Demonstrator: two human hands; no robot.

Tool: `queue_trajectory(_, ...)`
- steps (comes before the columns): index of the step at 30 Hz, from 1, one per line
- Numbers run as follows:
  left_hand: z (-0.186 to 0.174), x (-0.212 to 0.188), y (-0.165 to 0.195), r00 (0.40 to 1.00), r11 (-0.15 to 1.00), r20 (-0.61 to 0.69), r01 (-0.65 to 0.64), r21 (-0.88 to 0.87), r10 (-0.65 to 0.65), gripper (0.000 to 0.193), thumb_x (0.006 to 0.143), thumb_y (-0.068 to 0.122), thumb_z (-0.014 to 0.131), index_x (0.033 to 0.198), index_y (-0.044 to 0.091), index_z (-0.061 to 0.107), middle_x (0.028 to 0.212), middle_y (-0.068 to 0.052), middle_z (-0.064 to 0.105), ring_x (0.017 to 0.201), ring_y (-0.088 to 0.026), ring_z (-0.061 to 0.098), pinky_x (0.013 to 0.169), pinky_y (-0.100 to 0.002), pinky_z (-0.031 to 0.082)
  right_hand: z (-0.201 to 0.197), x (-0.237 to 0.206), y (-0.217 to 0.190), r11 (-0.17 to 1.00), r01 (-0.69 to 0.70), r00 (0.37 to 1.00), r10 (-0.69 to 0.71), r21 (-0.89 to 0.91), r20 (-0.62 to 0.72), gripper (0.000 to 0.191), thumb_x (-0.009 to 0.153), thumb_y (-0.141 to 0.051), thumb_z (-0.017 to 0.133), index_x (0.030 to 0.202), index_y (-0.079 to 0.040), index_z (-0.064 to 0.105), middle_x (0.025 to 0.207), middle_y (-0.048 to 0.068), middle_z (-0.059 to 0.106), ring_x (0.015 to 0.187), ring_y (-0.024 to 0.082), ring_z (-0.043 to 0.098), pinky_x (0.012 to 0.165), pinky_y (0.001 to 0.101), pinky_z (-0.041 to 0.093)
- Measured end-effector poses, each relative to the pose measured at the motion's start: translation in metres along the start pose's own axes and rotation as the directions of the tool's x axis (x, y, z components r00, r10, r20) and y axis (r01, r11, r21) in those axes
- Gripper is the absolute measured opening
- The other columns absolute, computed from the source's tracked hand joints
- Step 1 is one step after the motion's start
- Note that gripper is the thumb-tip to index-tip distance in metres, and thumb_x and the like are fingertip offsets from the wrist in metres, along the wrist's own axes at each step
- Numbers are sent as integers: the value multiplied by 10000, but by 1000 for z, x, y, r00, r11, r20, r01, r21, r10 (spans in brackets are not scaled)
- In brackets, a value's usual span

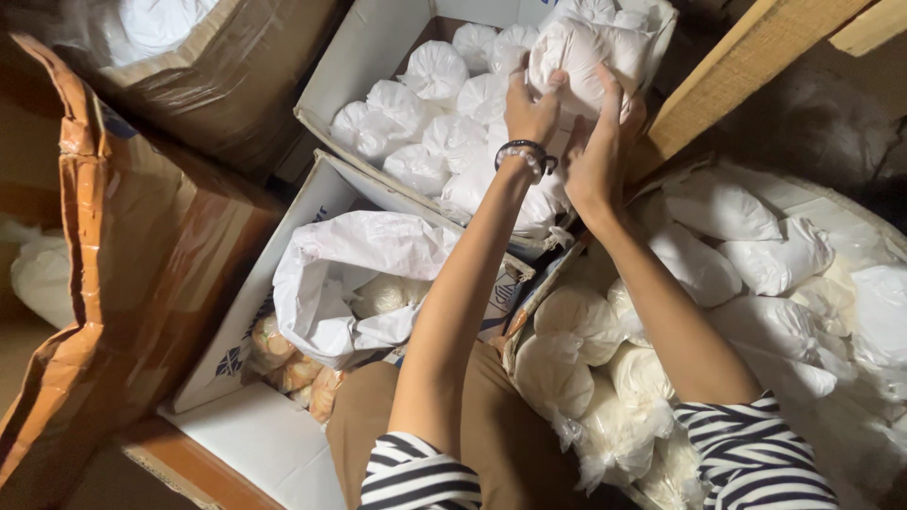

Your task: The person sits on the floor and repeatedly picks up small white plastic-wrapped bundles from a basket, then places them into a cardboard box. The person continues this pick-and-place cycle throughout the clip.

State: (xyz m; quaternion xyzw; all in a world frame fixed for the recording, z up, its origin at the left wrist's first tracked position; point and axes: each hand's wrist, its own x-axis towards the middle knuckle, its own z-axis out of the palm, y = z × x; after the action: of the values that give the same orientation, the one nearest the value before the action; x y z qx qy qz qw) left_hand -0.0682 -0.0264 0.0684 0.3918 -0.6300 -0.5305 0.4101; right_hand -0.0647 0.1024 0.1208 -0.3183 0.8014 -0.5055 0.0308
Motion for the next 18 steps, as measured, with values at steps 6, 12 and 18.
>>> queue_trajectory(6,14,12,0,996,959,85,-5,285,-20,643,885,473,662,1404,99,591,1072,-178,778,1188,-360,602,1115,-440,394,4,9,4,989,-26,1000,27,143,0,685,1000,43,633,1594,-188,380,1517,230,254,1448,381,388,1133,427,496)
queue_trajectory(12,20,24,-12,981,882,54,-191,430,186,542,899,539,647,1242,122,691,1191,-133,750,1266,-358,579,1175,-470,335,8,18,17,997,43,998,-46,-66,-33,899,850,232,563,1608,-203,353,1583,301,139,1435,440,427,1102,411,548)
queue_trajectory(18,23,30,-6,990,866,123,-121,486,70,499,925,529,624,1236,151,722,1186,-120,763,1383,-416,497,1200,-487,343,15,26,28,976,18,1000,-14,-216,19,1008,802,208,616,1640,-224,261,1570,378,6,1461,549,296,1185,542,363)
